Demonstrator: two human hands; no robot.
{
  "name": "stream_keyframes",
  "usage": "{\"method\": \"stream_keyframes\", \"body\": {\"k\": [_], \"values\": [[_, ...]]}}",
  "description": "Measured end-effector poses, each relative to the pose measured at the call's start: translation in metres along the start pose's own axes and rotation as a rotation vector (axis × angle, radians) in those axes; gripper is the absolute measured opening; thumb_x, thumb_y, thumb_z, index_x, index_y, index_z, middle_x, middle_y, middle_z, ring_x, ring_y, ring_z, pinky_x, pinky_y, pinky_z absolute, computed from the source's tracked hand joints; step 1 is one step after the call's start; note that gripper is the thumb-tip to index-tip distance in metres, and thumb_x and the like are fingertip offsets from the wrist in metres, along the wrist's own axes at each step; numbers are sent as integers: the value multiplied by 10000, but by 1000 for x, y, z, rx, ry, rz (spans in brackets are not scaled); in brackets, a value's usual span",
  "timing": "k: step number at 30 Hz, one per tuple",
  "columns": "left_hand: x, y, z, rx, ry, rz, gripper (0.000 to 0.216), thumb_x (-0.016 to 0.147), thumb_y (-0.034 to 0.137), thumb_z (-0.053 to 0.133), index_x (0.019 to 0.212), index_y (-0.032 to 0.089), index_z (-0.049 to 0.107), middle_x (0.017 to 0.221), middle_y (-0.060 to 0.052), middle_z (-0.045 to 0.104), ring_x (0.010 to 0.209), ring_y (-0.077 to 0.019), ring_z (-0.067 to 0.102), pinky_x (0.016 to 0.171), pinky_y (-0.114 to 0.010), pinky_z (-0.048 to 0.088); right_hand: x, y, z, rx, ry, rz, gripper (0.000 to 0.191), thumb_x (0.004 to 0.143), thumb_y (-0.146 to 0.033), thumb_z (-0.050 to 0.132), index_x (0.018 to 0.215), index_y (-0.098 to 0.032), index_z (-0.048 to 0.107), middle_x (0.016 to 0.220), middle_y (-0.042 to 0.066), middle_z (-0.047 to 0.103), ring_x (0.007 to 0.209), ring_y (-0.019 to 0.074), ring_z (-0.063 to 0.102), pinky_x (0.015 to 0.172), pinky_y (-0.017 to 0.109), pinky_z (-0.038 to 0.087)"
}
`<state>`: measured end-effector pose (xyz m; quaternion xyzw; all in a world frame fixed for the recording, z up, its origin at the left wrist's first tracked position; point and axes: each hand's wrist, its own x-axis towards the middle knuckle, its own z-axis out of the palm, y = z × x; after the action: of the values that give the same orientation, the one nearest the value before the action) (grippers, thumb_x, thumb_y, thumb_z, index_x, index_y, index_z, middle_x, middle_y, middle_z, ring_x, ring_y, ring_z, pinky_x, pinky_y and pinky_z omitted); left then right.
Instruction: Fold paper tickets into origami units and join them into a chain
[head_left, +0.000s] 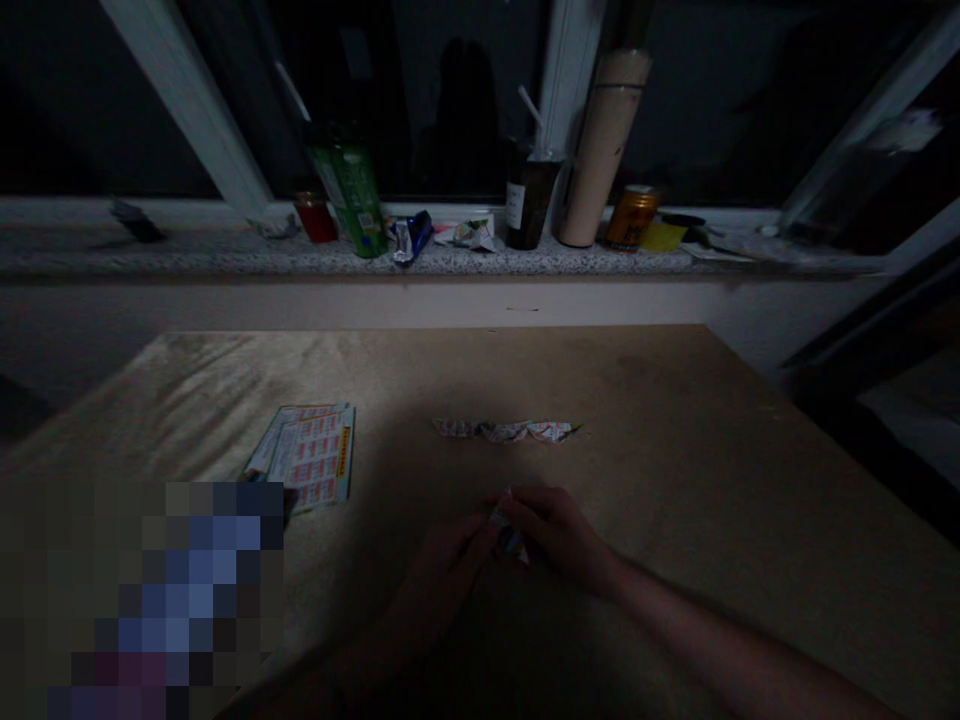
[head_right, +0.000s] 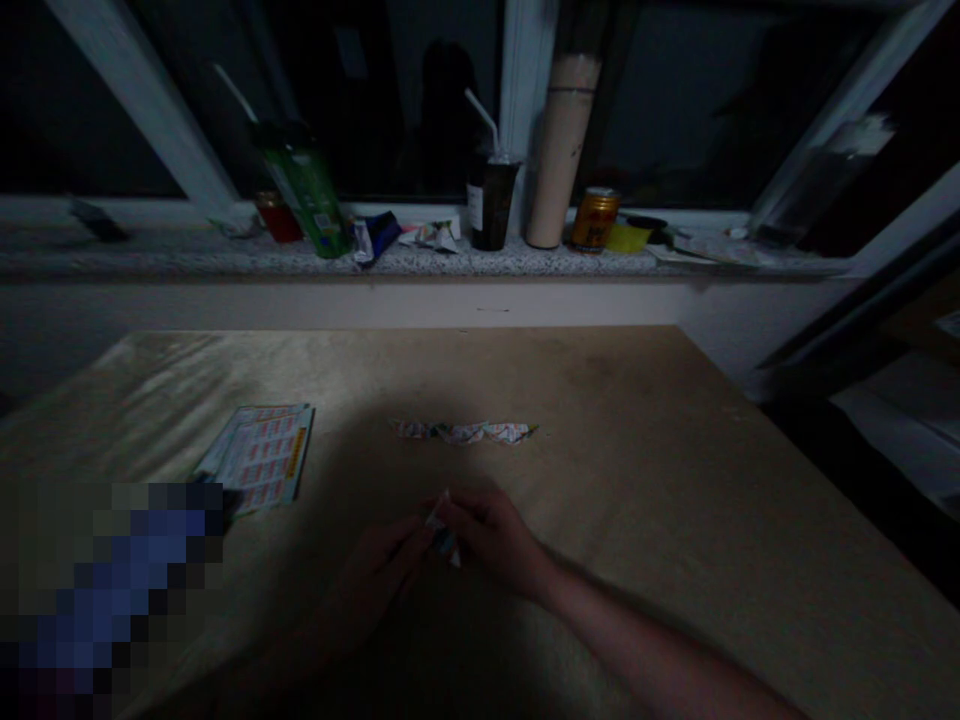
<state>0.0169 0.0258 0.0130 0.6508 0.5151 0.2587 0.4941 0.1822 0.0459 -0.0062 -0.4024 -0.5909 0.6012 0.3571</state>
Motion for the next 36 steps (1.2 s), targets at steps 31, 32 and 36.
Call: {"method": "stream_keyframes", "body": {"k": [31, 32, 36], "values": [[0, -3, 2, -77, 29, -40, 351, 878, 414, 396, 633, 180, 491, 509, 63, 411, 479, -109, 370, 466, -201, 275, -2, -5, 1, -80, -61, -97, 391, 867, -469, 441, 702, -141, 578, 617, -15, 492, 574, 105, 416, 552, 212, 344], [0, -4, 2, -90, 39, -42, 349, 878, 415, 396, 633, 182, 487, 503, 65, 406, 475, -109, 368, 464, -201, 274, -2, -4, 1, -82, -64, -97, 388, 865, -471, 441, 709, -142, 572, 624, -15, 487, 582, 107, 415, 556, 213, 345], [0, -5, 2, -107, 107, -41, 336, 872, 403, 403, 621, 191, 470, 495, 68, 405, 471, -112, 373, 470, -201, 288, -2, -4, 1, -102, -87, -82, 389, 857, -475, 447, 666, -146, 529, 611, -26, 421, 572, 101, 373, 533, 211, 326]]}}
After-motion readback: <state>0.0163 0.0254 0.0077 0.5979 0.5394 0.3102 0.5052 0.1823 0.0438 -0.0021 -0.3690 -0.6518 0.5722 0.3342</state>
